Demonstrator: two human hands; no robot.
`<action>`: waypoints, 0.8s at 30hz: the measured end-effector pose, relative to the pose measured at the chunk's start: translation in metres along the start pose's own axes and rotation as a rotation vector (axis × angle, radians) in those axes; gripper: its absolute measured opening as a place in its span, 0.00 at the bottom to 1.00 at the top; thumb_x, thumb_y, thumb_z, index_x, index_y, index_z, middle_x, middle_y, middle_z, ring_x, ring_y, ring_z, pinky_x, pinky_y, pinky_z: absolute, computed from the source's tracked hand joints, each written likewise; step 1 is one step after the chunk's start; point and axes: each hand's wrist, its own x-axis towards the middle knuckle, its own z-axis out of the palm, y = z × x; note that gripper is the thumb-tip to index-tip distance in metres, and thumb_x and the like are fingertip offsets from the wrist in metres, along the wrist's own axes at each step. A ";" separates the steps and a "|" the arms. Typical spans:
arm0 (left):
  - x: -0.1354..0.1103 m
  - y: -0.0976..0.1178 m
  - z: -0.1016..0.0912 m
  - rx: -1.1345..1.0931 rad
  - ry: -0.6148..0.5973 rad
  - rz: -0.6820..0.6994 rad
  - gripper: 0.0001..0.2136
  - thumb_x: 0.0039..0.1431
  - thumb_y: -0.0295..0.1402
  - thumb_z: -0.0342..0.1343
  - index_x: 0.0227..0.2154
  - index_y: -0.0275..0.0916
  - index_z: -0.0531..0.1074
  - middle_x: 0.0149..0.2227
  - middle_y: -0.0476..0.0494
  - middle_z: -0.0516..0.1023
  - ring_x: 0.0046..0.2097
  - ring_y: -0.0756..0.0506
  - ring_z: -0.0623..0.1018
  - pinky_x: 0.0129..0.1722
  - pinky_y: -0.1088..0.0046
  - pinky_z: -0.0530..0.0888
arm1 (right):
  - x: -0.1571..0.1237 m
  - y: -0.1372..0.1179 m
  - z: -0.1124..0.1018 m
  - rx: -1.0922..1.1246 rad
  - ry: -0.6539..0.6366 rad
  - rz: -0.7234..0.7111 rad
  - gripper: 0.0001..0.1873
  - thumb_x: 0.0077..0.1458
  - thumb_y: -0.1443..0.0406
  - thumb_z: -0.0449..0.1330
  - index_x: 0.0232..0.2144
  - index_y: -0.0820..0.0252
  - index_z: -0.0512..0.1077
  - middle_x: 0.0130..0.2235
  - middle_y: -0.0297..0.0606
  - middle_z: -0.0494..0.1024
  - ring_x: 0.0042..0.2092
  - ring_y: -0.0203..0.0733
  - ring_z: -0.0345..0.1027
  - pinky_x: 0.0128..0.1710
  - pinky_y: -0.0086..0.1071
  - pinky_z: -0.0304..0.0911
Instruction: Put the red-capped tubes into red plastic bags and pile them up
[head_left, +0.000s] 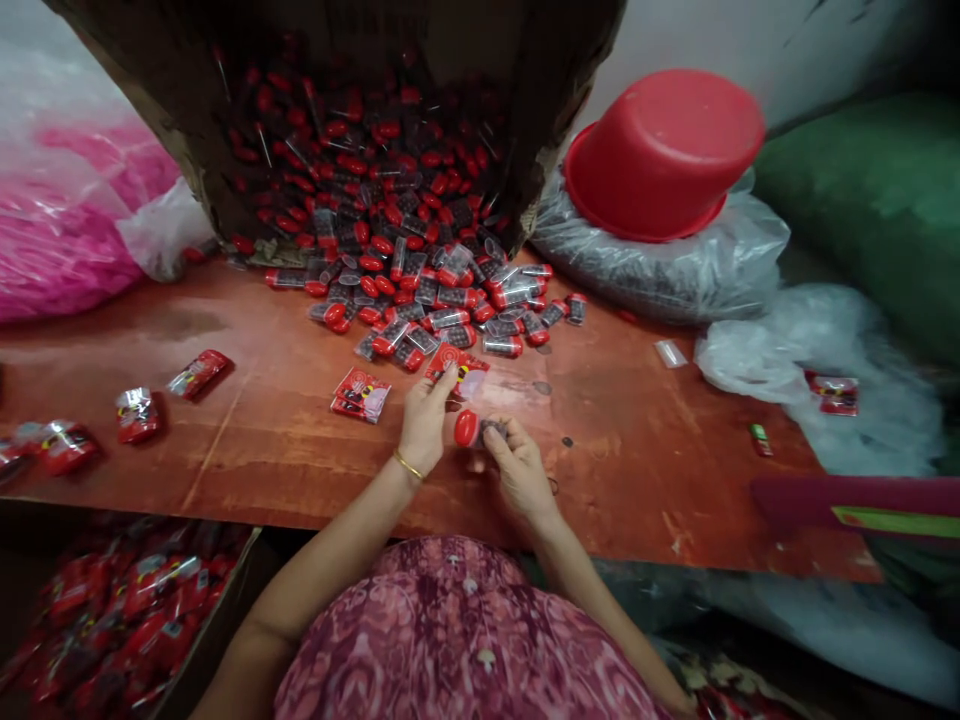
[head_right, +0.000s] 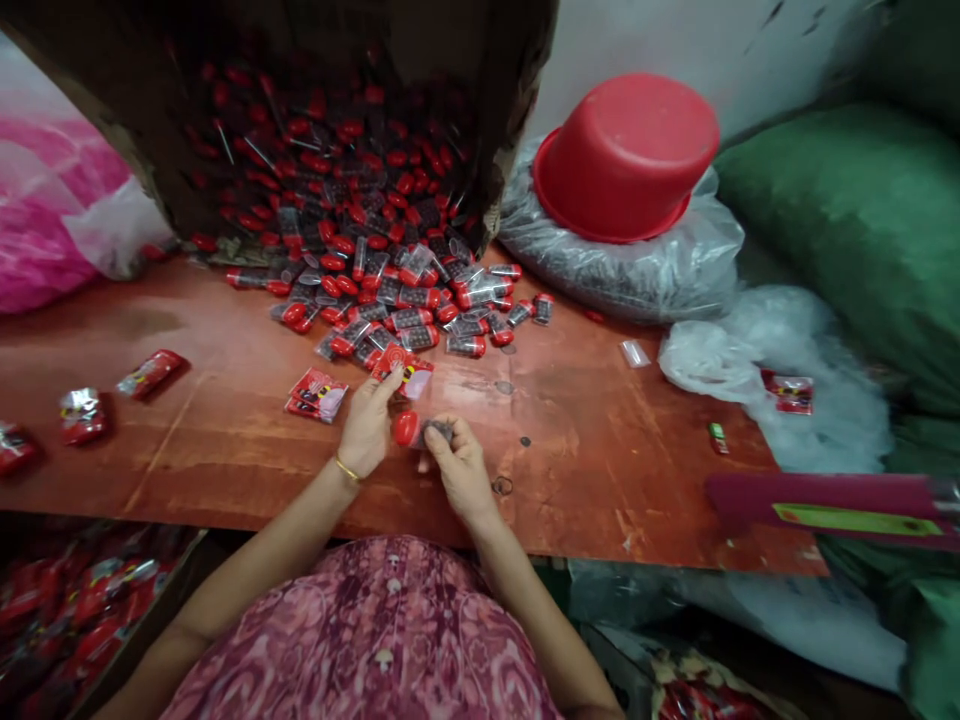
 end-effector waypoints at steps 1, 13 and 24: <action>0.001 0.002 -0.004 0.005 -0.014 -0.025 0.16 0.34 0.42 0.66 0.21 0.35 0.70 0.18 0.54 0.70 0.20 0.56 0.67 0.21 0.81 0.64 | 0.000 -0.003 -0.004 0.001 0.019 0.001 0.15 0.50 0.54 0.61 0.30 0.57 0.64 0.21 0.24 0.68 0.18 0.28 0.60 0.19 0.23 0.57; -0.004 0.017 -0.023 0.205 -0.120 -0.075 0.19 0.32 0.46 0.67 0.18 0.33 0.72 0.19 0.50 0.73 0.20 0.55 0.69 0.19 0.80 0.64 | -0.005 -0.027 -0.011 0.024 0.021 -0.064 0.15 0.49 0.56 0.61 0.35 0.58 0.67 0.26 0.27 0.73 0.19 0.30 0.67 0.22 0.26 0.65; 0.001 0.014 -0.032 0.339 -0.094 0.005 0.20 0.36 0.48 0.64 0.18 0.33 0.73 0.18 0.48 0.74 0.20 0.54 0.69 0.22 0.78 0.65 | -0.009 -0.028 -0.008 -0.018 0.017 -0.059 0.12 0.50 0.57 0.60 0.34 0.58 0.69 0.27 0.28 0.72 0.16 0.29 0.65 0.17 0.25 0.63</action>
